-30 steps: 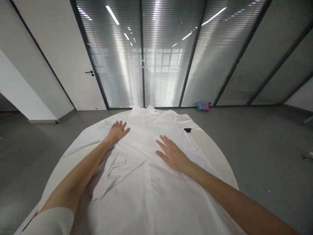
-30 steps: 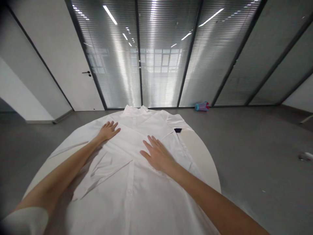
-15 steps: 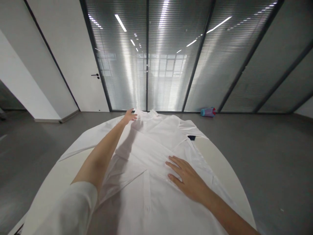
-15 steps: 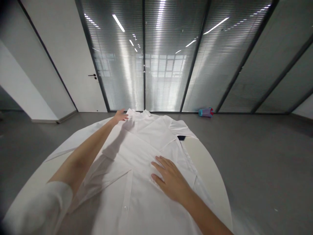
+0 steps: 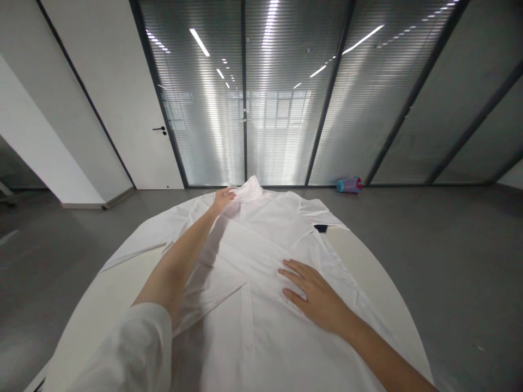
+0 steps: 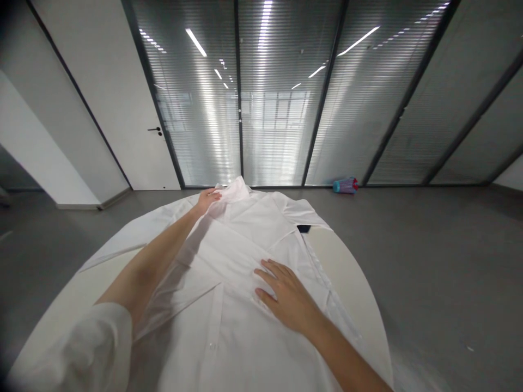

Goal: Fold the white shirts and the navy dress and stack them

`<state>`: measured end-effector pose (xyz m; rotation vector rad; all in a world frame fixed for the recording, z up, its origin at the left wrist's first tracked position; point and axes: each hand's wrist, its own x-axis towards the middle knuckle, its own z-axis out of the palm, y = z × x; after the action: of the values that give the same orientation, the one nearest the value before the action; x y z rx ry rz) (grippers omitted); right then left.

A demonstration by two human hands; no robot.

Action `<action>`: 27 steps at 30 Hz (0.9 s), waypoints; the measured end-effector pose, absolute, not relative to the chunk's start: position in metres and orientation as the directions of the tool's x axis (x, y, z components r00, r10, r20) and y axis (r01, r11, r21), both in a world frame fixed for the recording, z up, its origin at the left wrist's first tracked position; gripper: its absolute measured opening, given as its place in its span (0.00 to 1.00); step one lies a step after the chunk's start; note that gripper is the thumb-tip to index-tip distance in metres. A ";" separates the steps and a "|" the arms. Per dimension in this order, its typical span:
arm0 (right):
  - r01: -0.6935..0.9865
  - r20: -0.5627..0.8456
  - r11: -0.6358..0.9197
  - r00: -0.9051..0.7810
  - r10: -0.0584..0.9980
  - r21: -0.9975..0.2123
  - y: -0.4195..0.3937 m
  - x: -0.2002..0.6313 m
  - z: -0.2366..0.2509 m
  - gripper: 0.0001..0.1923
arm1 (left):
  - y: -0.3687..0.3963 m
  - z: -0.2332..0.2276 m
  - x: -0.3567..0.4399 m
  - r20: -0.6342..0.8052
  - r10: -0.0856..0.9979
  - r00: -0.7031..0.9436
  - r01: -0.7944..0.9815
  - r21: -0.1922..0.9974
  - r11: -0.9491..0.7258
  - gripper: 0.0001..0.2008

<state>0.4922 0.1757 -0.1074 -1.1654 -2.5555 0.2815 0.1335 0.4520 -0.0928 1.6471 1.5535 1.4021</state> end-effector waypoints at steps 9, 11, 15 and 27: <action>0.703 0.219 0.645 -0.607 0.764 -0.300 0.178 0.491 -0.109 0.23 | 0.389 -0.100 0.115 0.412 0.908 -0.071 0.761 0.610 -0.218 0.01; 0.702 0.220 0.646 -0.608 0.763 -0.300 0.178 0.491 -0.109 0.23 | 0.385 -0.094 0.126 0.443 0.892 -0.086 0.809 0.553 -0.197 0.03; 0.699 0.232 0.649 -0.606 0.761 -0.301 0.178 0.491 -0.111 0.23 | 0.388 -0.079 0.162 0.455 0.888 0.064 0.909 0.341 -0.241 0.21; 0.681 0.241 0.661 -0.616 0.750 -0.315 0.175 0.493 -0.108 0.23 | 0.414 -0.095 0.206 0.046 0.961 0.273 0.911 0.308 -0.273 0.25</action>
<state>0.4928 0.1749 -0.1075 -1.1319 -2.5284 0.2733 0.2055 0.4145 -0.0945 2.3204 1.7407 0.3292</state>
